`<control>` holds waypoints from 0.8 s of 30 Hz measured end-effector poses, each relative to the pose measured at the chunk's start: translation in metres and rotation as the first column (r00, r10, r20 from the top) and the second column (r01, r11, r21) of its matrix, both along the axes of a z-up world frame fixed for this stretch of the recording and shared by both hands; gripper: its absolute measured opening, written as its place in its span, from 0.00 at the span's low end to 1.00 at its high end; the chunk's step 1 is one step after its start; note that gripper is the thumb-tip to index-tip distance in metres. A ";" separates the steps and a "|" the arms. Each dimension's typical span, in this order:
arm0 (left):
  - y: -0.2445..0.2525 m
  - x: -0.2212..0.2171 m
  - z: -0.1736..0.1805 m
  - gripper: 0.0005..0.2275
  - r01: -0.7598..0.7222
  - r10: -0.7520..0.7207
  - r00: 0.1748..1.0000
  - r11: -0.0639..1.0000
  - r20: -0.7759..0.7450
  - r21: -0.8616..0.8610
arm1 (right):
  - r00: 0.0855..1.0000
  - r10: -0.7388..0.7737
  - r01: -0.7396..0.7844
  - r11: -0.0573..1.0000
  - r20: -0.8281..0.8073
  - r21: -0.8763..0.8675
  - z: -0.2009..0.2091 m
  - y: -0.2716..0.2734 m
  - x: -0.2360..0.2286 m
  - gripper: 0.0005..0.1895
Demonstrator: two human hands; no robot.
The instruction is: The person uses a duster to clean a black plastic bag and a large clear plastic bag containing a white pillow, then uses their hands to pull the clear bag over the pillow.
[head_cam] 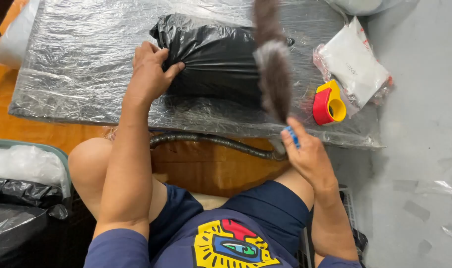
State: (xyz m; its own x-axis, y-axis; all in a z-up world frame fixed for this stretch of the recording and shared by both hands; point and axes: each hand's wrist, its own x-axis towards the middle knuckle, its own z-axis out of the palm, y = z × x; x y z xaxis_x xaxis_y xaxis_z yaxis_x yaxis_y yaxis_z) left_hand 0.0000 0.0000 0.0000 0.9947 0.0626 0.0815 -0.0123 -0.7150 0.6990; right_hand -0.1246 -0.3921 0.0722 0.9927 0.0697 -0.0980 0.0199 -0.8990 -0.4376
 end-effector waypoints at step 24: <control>0.033 0.028 -0.028 0.23 -0.124 0.123 0.985 0.992 -0.122 0.000 | 0.977 -0.096 -0.021 0.847 0.192 0.530 -0.145 0.021 0.005 0.18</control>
State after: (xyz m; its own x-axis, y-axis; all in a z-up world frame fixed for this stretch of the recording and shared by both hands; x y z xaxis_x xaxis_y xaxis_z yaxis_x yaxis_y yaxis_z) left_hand 0.0281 0.0333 -0.0280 0.9817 0.1861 -0.0403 0.1613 -0.7004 0.6953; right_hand -0.1199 -0.3713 -0.0732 0.9890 0.0148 0.1470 0.1320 -0.5353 -0.8343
